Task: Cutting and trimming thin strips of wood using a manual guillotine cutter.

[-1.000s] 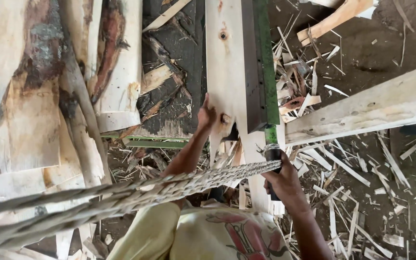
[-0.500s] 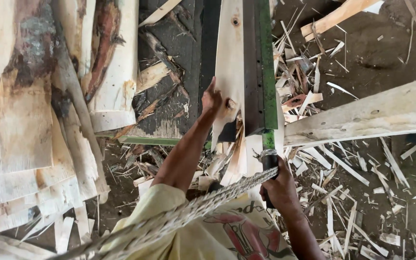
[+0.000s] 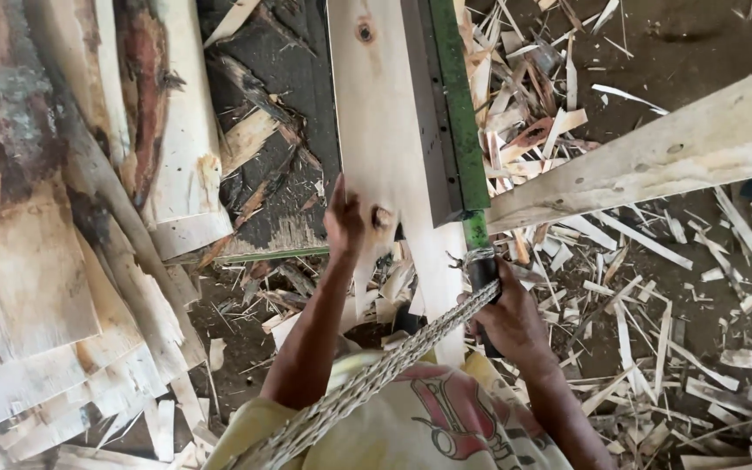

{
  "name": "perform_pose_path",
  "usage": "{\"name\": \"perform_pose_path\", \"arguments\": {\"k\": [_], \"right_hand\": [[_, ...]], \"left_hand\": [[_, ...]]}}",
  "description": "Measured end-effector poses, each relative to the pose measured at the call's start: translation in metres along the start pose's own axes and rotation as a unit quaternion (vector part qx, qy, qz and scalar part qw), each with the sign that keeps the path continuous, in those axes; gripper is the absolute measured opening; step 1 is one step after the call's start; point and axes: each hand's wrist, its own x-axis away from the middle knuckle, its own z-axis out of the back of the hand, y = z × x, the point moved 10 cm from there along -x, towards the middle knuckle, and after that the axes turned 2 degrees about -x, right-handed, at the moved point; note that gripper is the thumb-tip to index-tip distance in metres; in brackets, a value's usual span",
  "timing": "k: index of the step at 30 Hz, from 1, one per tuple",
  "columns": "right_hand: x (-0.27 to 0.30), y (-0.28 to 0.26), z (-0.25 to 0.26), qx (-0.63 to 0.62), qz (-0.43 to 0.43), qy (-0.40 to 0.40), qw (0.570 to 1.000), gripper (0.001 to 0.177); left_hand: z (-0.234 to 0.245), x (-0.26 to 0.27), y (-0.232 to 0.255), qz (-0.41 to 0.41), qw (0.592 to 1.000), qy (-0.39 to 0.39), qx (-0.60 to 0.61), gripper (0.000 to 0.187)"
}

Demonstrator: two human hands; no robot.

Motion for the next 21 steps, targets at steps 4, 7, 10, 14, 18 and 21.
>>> {"name": "perform_pose_path", "arguments": {"k": [4, 7, 10, 14, 18, 21], "right_hand": [[0.005, -0.008, -0.002, 0.011, -0.011, 0.003, 1.000, 0.052], [0.001, -0.007, -0.001, 0.025, -0.017, 0.007, 1.000, 0.052], [-0.005, 0.005, 0.000, 0.025, 0.010, 0.006, 1.000, 0.046], [-0.008, 0.007, -0.002, 0.002, 0.040, 0.010, 0.999, 0.042], [0.001, -0.005, -0.004, -0.024, 0.048, -0.004, 0.999, 0.038], [0.003, -0.007, -0.002, -0.018, 0.059, -0.014, 0.998, 0.037]], "left_hand": [[0.020, 0.014, -0.040, 0.062, 0.998, -0.013, 0.007, 0.055], [0.043, 0.011, -0.048, 0.044, 0.998, 0.016, 0.032, 0.058], [0.049, 0.004, -0.103, -0.060, 0.996, 0.061, 0.009, 0.059], [0.067, -0.014, -0.038, -0.017, 0.999, 0.042, -0.030, 0.060], [0.044, -0.047, -0.078, 0.064, 0.998, 0.007, -0.028, 0.060], [0.041, -0.070, -0.091, 0.012, 1.000, 0.025, 0.015, 0.061]]}}
